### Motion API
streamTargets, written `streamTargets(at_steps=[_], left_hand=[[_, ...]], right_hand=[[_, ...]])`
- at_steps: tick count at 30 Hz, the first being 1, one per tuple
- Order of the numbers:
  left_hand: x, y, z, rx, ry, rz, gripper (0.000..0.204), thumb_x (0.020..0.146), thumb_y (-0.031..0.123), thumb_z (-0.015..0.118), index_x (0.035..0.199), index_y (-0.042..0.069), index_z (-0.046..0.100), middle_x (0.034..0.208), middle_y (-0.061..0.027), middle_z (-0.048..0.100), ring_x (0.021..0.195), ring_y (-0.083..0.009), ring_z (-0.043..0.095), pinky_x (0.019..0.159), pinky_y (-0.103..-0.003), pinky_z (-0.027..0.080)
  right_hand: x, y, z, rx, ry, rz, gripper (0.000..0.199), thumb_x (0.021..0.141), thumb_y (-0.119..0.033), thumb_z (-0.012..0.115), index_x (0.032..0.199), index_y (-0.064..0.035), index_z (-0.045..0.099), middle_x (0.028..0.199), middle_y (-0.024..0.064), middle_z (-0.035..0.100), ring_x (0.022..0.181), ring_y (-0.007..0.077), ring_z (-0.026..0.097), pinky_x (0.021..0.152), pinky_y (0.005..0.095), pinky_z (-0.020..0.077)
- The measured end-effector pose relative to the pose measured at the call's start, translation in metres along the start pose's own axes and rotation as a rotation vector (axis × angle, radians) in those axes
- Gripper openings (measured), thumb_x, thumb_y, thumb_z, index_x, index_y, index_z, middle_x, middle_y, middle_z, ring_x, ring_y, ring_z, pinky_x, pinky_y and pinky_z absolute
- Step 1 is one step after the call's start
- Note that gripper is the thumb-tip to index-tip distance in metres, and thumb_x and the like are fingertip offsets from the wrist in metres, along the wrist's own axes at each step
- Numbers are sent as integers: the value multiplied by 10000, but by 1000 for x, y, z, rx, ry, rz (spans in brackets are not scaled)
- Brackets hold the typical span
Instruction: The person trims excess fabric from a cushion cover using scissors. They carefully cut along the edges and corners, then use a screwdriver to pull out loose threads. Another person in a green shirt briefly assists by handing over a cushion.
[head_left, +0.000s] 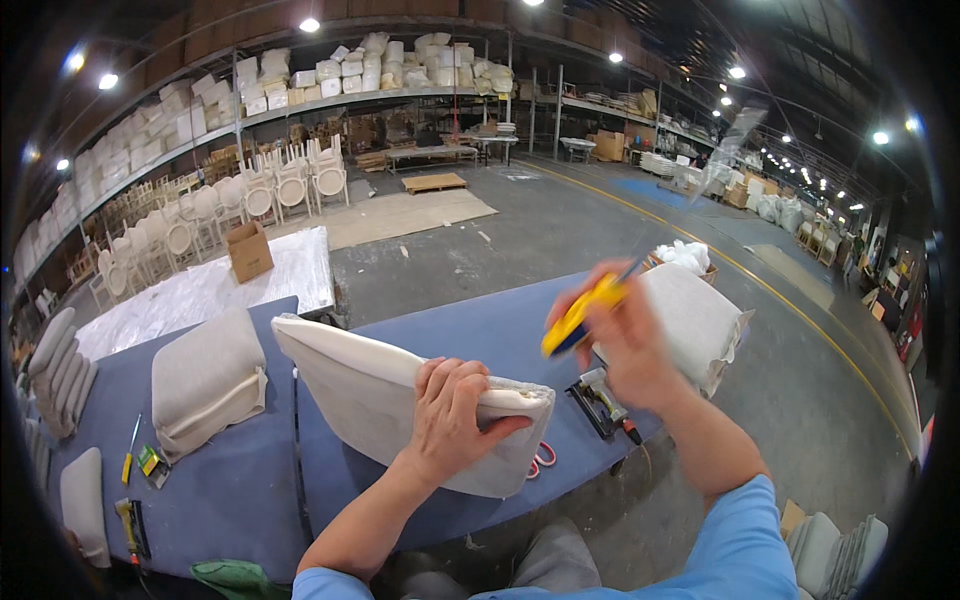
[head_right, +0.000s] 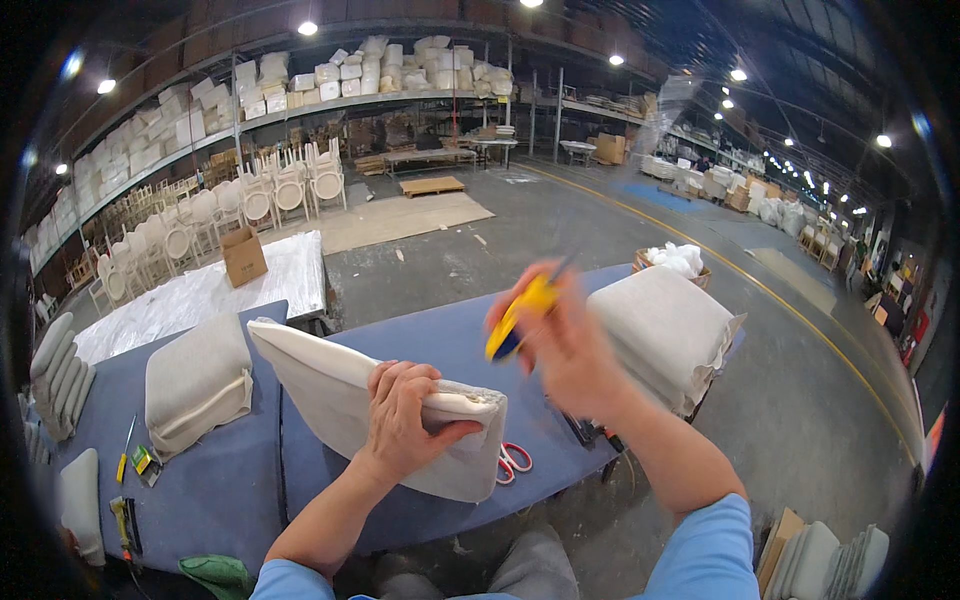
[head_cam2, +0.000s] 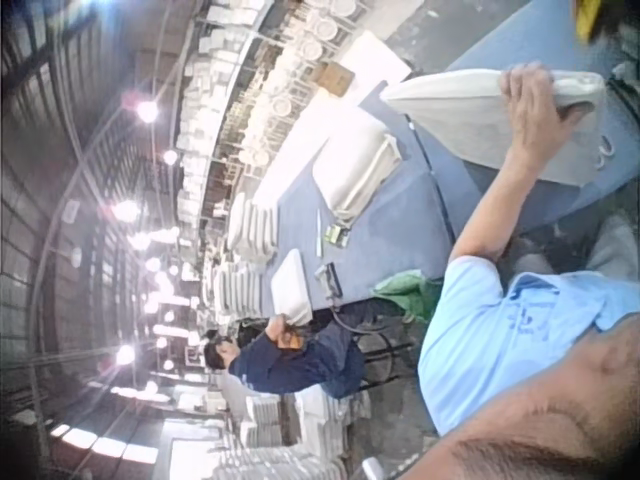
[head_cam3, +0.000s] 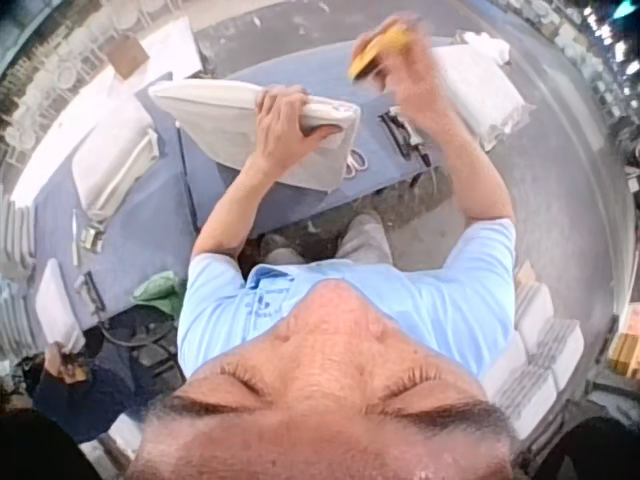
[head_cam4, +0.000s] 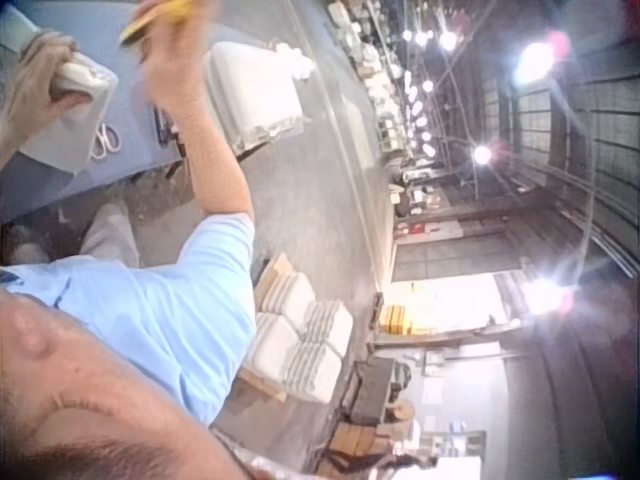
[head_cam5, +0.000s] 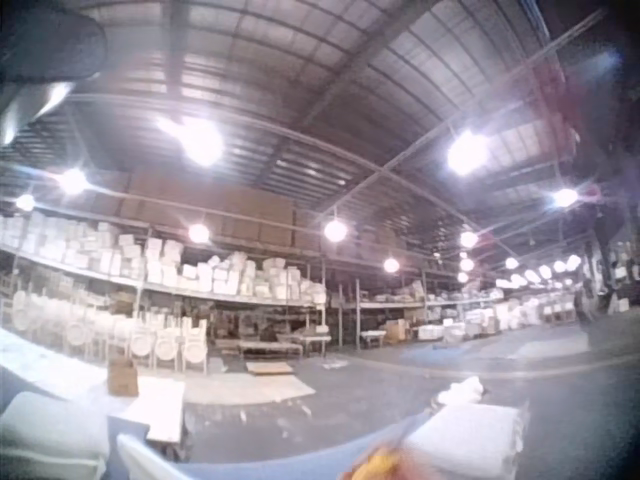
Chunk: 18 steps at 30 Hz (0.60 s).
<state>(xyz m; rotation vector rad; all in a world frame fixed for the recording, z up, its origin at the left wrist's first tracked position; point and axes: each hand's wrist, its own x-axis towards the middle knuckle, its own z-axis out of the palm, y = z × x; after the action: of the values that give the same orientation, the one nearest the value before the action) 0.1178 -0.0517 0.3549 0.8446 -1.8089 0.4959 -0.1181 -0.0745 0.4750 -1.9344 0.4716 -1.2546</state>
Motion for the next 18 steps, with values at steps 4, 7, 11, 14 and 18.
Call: streamTargets(at_steps=[4,7,11,14,18], left_hand=[[1,1,-2,-18,-21,2,735,650,447,975,1102,86,522,1161,-88,655,1101,-313,608,1076,-509,397],[3,2,2,-31,-29,4,736,648,446,976,1101,86,521,1164,-90,656,1099,-313,607,1077,-511,396],[2,-1,1,-8,-23,-5,740,648,448,976,1107,88,521,1166,-92,656,1104,-314,606,1079,-511,394],[3,4,3,-44,-19,-3,697,682,444,954,1107,84,536,1147,-85,644,1105,-306,600,1085,-500,388],[4,-1,1,-21,-37,-20,749,648,451,974,1117,85,520,1167,-93,653,1121,-320,607,1085,-522,392]], right_hand=[[-9,26,9,48,34,-71,177,1128,-139,439,1298,-124,389,1093,85,660,830,110,624,633,223,483],[-15,13,6,-84,-114,108,167,1140,-158,425,1300,-124,391,1085,101,664,844,124,645,621,226,490],[-3,16,2,248,183,-128,172,1130,-142,440,1291,-115,387,1058,80,658,748,88,579,615,222,484],[-19,31,2,-65,-112,82,155,1151,-185,403,1295,-131,382,1095,97,651,842,120,625,622,226,499],[-14,21,3,201,44,-93,155,1150,-186,407,1291,-129,377,1117,96,646,823,105,578,632,220,489]])
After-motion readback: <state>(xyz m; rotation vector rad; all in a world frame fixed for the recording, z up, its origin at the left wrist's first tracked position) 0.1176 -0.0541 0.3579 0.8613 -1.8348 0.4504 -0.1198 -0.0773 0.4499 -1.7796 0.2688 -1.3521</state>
